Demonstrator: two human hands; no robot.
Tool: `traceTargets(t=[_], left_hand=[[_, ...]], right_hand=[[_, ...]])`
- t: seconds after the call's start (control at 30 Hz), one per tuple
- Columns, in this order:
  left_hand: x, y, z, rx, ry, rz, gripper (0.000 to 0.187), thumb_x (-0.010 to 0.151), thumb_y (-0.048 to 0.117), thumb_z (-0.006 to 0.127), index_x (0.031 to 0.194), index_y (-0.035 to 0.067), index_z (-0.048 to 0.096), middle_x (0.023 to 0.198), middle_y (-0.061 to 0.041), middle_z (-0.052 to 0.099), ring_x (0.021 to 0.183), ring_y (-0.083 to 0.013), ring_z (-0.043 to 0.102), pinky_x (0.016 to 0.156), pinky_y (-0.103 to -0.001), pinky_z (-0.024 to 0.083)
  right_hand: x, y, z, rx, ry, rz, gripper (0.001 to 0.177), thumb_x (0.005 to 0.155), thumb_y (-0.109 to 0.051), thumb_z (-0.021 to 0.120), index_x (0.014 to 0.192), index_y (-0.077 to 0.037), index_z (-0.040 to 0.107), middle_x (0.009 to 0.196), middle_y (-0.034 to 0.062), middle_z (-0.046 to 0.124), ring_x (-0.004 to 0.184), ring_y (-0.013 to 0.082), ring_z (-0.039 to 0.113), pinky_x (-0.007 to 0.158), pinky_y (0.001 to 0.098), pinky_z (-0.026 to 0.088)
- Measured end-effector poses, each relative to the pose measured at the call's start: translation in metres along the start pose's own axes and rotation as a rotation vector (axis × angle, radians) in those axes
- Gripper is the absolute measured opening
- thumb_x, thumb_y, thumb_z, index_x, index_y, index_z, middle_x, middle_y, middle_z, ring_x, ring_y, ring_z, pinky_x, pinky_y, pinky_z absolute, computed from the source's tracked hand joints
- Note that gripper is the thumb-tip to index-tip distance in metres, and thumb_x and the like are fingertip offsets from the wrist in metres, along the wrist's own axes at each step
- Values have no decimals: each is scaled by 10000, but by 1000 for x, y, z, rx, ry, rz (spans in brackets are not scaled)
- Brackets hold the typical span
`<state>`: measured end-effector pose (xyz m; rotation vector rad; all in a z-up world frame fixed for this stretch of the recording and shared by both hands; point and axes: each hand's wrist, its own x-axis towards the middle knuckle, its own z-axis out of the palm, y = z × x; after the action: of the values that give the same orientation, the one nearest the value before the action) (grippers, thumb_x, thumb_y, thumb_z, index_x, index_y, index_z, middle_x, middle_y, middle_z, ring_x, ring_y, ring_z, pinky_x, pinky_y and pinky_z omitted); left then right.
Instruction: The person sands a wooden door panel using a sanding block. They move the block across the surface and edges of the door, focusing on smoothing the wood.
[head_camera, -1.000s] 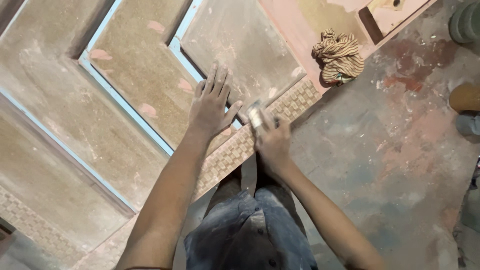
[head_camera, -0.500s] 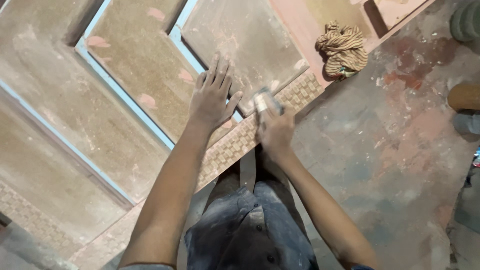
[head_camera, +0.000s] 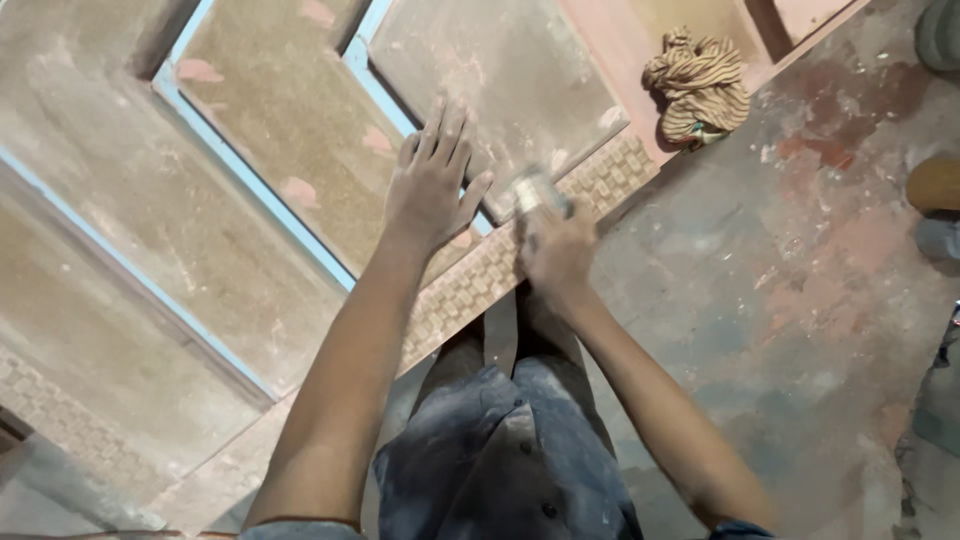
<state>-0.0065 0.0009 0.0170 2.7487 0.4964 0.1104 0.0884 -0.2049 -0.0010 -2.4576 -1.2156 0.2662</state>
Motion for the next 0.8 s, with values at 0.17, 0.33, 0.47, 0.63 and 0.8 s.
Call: traceTargets(t=[0.17,0.33,0.47,0.63,0.8], left_hand=[[9,0,-1,-41,57,28,714,1002,431,613,1524,-35,470,1624,-182,362,1546,-339,263,1147,-504,352],[5,-1,-3,-30,33,33,676,1025,428,601,1502,-26,448,1629,-185,358,1556,-344,262,1160,-508,354],[5,-1,0,7,-3,11,646,1052,429,589,1516,9,428,1651,-164,352,1554,-329,268,1164,-504,350],[11,-1,1,1,38,34,709,1019,446,590,1526,-26,441,1629,-190,347,1539,-333,254,1156,-511,340],[9,-3,2,-23,3,18,630,1032,452,597,1455,-4,494,1651,-176,351,1570,-324,239,1183,-507,347]], right_hand=[[15,12,16,116,245,-91,197,1033,-175,652,1183,-62,710,1301,79,711,1027,371,599,928,480,481],[-7,-2,3,16,120,-251,262,905,-203,719,1115,-48,732,1260,113,707,1019,403,566,929,503,457],[-1,-3,2,-45,41,-47,242,878,-180,727,1092,-68,736,1159,89,687,1071,406,577,1014,515,456],[1,-14,-12,36,149,-163,331,841,-124,691,1160,-55,745,1332,78,694,1006,404,561,935,488,459],[-8,-20,-13,27,112,-265,276,804,-126,721,1067,-39,729,1344,121,708,960,395,568,908,474,473]])
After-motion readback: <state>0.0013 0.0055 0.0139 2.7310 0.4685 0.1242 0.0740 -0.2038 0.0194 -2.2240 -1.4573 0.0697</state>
